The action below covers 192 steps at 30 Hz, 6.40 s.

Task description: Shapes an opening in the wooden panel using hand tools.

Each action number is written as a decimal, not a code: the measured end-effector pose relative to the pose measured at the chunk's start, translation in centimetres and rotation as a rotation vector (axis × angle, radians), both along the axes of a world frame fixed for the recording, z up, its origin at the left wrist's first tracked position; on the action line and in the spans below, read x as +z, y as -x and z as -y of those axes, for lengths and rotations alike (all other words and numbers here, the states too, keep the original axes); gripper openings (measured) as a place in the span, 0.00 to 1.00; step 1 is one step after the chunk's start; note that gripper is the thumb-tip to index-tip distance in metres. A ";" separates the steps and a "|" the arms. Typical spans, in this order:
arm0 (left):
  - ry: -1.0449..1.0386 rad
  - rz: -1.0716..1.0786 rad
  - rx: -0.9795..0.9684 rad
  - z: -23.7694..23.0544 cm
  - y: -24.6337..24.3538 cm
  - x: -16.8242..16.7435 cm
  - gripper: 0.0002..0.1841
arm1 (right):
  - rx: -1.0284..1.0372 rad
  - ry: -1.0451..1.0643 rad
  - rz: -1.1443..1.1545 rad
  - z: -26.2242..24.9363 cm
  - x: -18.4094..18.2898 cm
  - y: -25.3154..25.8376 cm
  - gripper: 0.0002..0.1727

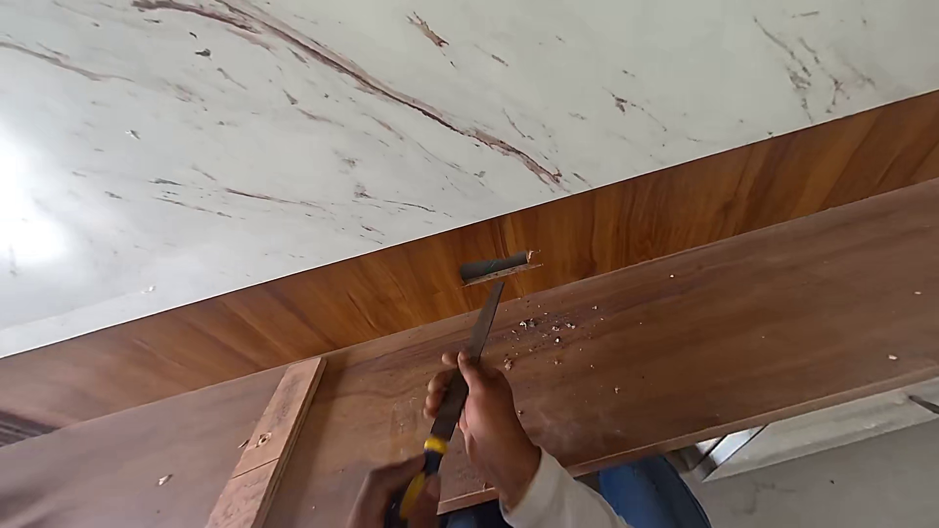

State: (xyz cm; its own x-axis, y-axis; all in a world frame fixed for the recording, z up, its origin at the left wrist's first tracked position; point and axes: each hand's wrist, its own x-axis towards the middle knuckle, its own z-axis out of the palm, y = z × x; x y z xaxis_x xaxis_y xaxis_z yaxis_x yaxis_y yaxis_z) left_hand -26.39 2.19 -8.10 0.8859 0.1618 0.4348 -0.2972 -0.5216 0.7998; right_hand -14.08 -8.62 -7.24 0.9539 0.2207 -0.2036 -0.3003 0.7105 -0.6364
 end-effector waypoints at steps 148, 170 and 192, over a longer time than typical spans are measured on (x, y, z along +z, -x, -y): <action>0.294 -0.158 -0.013 -6.1 -5.6 2.7 0.04 | -0.122 0.082 -0.062 -7.6 2.7 -5.2 0.17; 0.214 -0.143 0.059 -8.3 -5.8 3.8 0.03 | -0.133 0.024 -0.067 -10.0 2.9 -5.5 0.15; 0.270 -0.186 0.122 -7.5 -5.9 3.7 0.04 | 0.003 0.185 0.008 -11.0 2.8 -6.8 0.17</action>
